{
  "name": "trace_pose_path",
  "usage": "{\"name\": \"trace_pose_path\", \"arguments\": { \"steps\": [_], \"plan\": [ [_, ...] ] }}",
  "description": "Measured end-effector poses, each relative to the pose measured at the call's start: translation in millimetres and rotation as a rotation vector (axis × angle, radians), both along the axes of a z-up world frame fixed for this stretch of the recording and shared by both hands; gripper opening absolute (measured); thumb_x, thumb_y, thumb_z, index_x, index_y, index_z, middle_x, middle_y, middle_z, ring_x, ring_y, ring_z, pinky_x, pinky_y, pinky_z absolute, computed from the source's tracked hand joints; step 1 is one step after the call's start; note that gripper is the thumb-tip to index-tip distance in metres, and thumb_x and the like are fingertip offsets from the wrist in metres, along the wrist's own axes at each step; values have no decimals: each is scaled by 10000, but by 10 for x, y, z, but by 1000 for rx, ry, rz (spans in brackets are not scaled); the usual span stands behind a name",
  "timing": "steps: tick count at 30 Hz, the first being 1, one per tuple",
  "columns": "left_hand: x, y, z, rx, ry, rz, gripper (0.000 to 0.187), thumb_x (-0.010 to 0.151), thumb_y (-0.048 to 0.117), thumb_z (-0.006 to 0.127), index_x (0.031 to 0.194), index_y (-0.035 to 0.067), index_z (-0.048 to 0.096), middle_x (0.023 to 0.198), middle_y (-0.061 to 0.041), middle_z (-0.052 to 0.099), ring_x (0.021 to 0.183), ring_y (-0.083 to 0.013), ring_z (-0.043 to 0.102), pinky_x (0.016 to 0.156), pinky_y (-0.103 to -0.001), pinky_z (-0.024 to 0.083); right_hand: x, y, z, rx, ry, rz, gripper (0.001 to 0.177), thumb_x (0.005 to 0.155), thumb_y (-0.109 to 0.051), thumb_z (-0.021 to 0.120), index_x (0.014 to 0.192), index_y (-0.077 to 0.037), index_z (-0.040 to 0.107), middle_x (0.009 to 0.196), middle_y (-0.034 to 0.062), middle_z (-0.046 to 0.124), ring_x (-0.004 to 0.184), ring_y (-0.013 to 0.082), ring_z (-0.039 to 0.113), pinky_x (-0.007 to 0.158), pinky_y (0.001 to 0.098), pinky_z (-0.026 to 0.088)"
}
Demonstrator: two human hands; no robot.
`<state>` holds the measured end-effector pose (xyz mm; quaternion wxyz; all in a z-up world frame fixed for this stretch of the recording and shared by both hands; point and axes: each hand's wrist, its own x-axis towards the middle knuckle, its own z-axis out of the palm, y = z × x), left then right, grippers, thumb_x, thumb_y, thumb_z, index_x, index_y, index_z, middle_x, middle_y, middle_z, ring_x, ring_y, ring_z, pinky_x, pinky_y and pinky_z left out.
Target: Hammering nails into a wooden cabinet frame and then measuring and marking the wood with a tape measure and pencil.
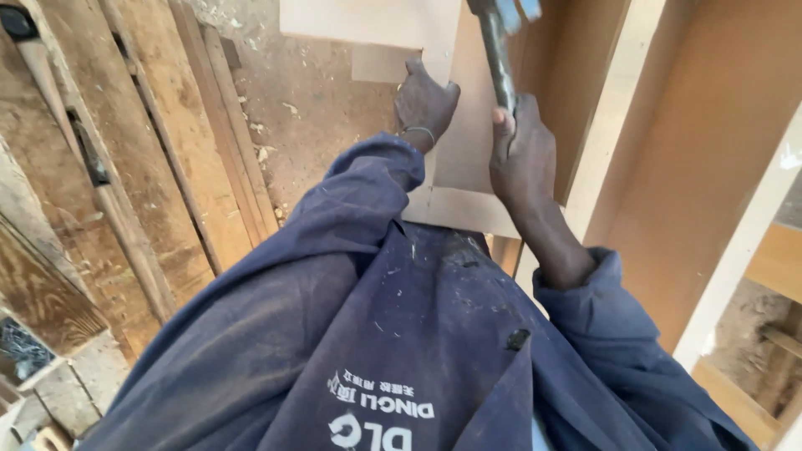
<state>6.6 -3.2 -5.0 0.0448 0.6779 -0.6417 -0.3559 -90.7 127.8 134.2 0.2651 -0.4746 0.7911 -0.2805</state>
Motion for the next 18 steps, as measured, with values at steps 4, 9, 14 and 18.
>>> {"name": "trace_pose_path", "arguments": {
  "steps": [4, 9, 14, 18],
  "plan": [
    [-28, 107, -7, -17, -26, -4, 527, 761, 301, 652, 1167, 30, 454, 1023, -253, 743, 991, -514, 682, 858, -580, 525, -175, 183, -723, 138, 75, 71, 700, 1033, -657, 184, 1180, -37, 474, 965, 295, 664, 846, 627, 604, 657, 673, 425],
    [-17, 60, 34, 74, -39, 40, 646, 771, 321, 660, 1317, 44, 455, 1042, -225, 757, 1055, -475, 680, 911, -515, 530, -159, -44, -452, 460, 57, 9, 406, 1124, -437, 360, 1114, -58, 504, 933, 254, 687, 817, 505, 635, 691, 622, 471],
    [-5, -154, 214, -1, 17, -1, 529, 774, 316, 639, 1204, 61, 467, 1035, -240, 755, 1038, -470, 706, 896, -563, 559, -47, -74, -559, 205, 115, -5, 411, 1108, -427, 372, 1092, -39, 506, 856, 283, 660, 798, 534, 643, 648, 612, 458],
    [91, -70, -310, 69, 2, 3, 544, 777, 436, 670, 1176, 141, 449, 1013, -173, 767, 1048, -394, 750, 901, -529, 618, -137, -16, -777, 403, 115, 21, 385, 1125, -371, 406, 1119, -41, 605, 867, 250, 715, 832, 457, 736, 707, 540, 566]
  ]
}}
